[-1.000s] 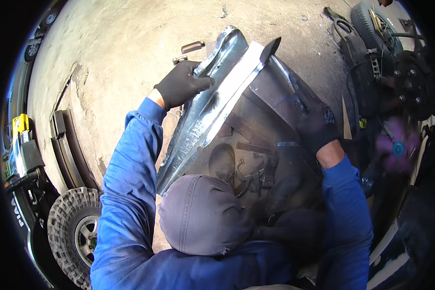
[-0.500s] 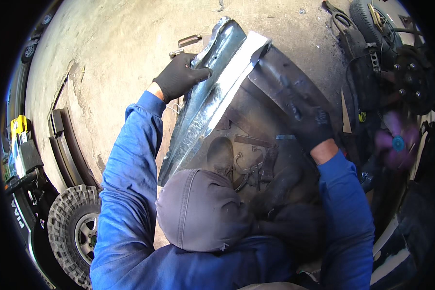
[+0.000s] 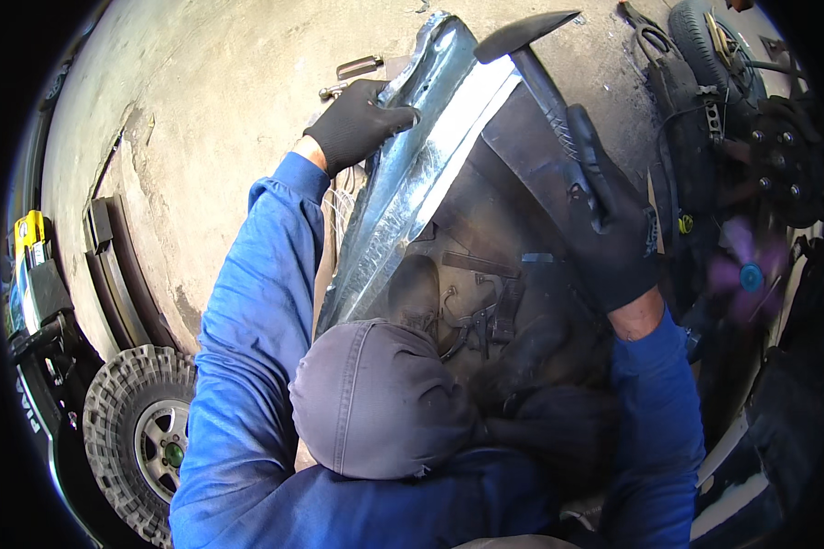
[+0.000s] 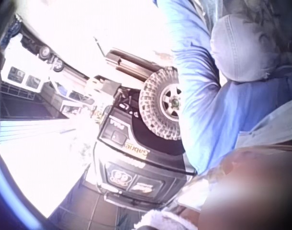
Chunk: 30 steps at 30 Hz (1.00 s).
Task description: The person uses a hammer to shape a metal panel, repeatedly striking and adjusting it on a workbench. They then fit the panel into the front section of a green car to check alignment before removing it and continuing to hammer the edges.
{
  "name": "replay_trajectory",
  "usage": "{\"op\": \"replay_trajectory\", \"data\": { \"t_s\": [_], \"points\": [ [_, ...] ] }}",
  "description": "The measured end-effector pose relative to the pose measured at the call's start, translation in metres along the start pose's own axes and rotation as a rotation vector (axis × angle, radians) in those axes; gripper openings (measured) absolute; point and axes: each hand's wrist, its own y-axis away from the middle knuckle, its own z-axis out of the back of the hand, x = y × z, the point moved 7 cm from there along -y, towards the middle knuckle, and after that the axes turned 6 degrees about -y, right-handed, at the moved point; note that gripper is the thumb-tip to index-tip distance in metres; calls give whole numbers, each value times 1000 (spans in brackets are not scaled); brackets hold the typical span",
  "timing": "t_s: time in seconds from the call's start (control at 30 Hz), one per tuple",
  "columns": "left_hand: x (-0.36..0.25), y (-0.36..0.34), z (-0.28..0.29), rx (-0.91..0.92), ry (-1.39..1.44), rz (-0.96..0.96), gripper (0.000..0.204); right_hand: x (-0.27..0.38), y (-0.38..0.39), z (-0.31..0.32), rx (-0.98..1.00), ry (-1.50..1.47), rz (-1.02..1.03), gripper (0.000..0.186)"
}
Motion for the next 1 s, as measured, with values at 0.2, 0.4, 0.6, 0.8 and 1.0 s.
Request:
{"op": "replay_trajectory", "data": {
  "t_s": [0.2, 0.4, 0.6, 0.8, 1.0],
  "points": [
    [-12, 0, 10, -92, -192, -54, 44, -3, -14, -15, 111, 225, -44, 53],
    [-7, -18, 7, -31, -105, -111, 45, 33, -12, 25, -150, -88, 128, 59],
    [-25, -23, 21, 12, -323, -127, 49, 24, -12, 41, -167, 29, 48, 63],
    [-30, 1, 34, 91, -326, -26, 47, -27, 0, 26, -133, -80, -173, 53],
    [-23, 4, 28, 155, -322, -19, 52, -35, -17, -1, -4, 190, -151, 62]
  ]
}}
